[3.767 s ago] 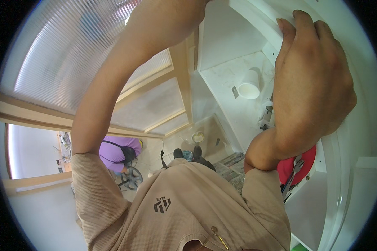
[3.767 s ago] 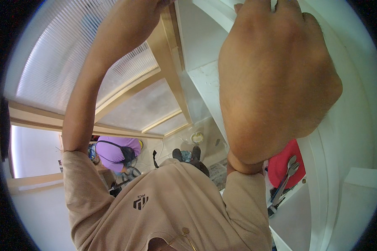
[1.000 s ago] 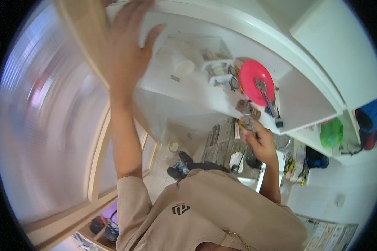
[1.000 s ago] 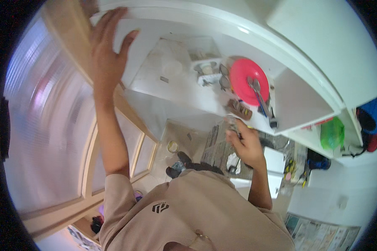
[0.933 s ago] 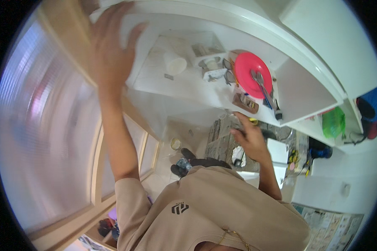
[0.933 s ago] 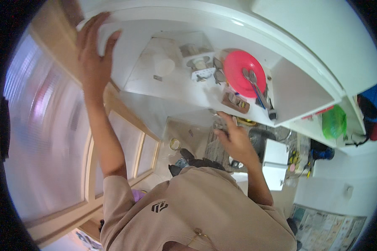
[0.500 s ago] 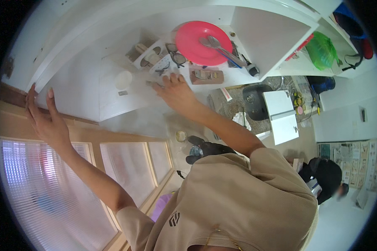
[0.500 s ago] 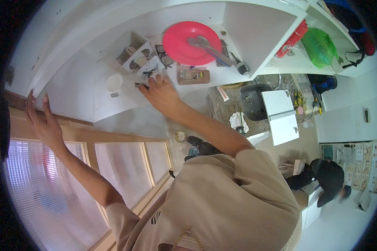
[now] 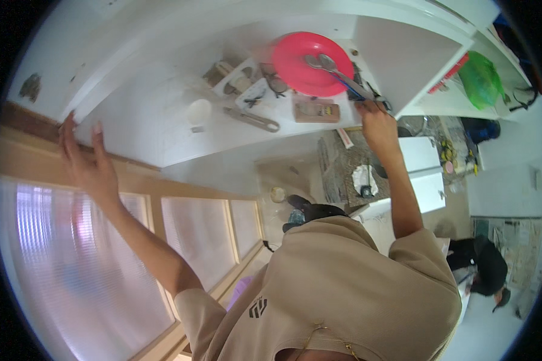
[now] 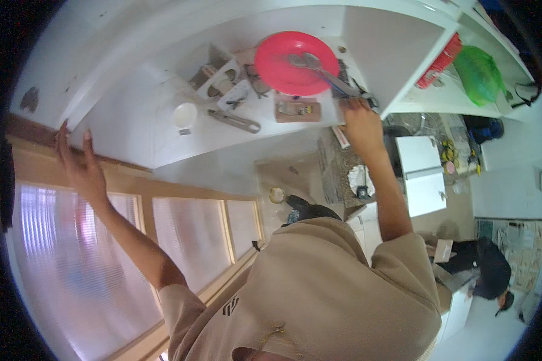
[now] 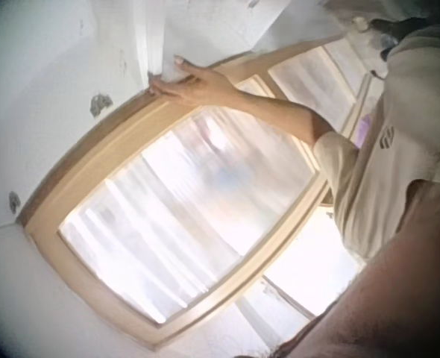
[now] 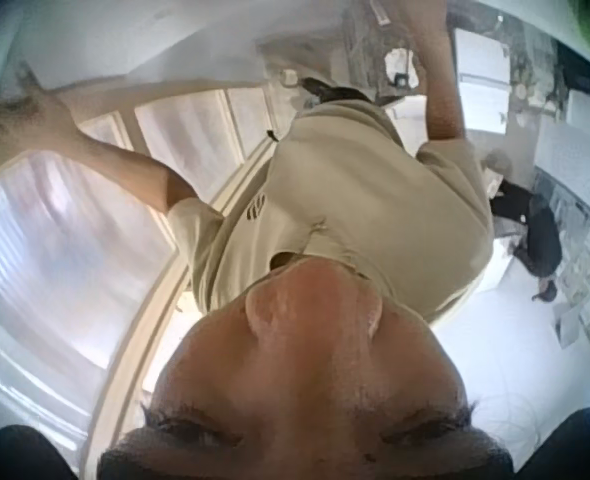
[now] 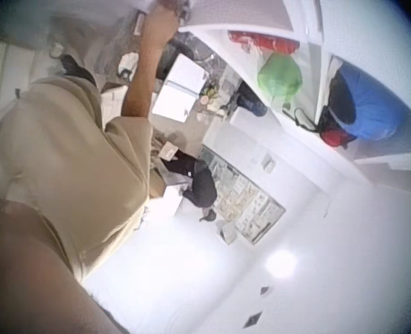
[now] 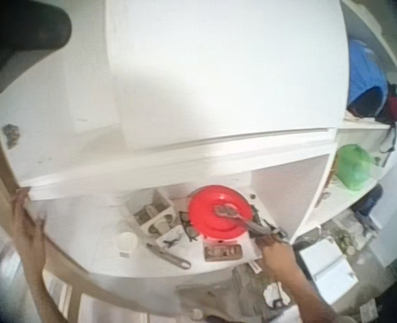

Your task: The person assembles a white cabinet by fitting a wooden frame, sanding edges, and attaching a white door. They use a sanding block to smooth the frame and door edges, then align and secure the door to the cabinet body.

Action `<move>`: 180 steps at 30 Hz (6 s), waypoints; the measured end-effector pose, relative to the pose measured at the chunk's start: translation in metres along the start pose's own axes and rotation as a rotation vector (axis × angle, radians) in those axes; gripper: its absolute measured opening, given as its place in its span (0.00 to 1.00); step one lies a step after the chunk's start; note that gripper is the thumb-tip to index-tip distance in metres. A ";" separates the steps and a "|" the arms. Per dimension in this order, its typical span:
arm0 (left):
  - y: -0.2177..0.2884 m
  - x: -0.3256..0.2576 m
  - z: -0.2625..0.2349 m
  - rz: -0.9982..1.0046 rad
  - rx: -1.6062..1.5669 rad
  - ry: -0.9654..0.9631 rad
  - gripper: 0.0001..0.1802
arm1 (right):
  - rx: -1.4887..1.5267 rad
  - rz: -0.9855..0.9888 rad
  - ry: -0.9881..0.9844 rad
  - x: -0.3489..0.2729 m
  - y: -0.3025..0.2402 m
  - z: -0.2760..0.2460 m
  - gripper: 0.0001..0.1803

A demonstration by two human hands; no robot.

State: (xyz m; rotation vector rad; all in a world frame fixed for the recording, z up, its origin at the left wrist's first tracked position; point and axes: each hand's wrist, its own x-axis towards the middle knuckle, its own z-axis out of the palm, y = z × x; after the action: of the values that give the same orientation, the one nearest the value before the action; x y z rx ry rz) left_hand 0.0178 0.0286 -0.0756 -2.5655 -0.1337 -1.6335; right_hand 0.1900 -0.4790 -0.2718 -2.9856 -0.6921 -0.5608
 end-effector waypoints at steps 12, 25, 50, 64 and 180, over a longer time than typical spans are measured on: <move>-0.002 -0.004 -0.008 -0.191 0.002 -0.001 0.40 | -0.109 0.027 -0.017 0.031 0.005 0.024 0.23; 0.014 -0.022 -0.008 -0.383 -0.025 0.149 0.31 | -0.063 0.143 0.066 0.060 -0.001 0.032 0.18; -0.011 -0.014 0.010 -0.227 0.073 0.133 0.34 | -0.012 -0.149 -0.063 0.036 0.014 -0.051 0.11; 0.008 -0.015 0.008 -0.236 0.037 0.099 0.35 | 0.348 0.174 0.088 -0.003 0.041 -0.103 0.26; 0.283 -0.164 0.046 -0.837 -1.724 -1.583 0.24 | 1.392 0.945 0.885 0.028 0.416 -0.011 0.11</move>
State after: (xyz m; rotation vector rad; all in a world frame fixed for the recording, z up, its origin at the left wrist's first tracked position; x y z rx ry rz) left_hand 0.0252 -0.2502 -0.2535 1.3456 -0.0884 -0.6392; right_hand 0.3890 -0.8431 -0.2288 -1.2543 0.3430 -0.7255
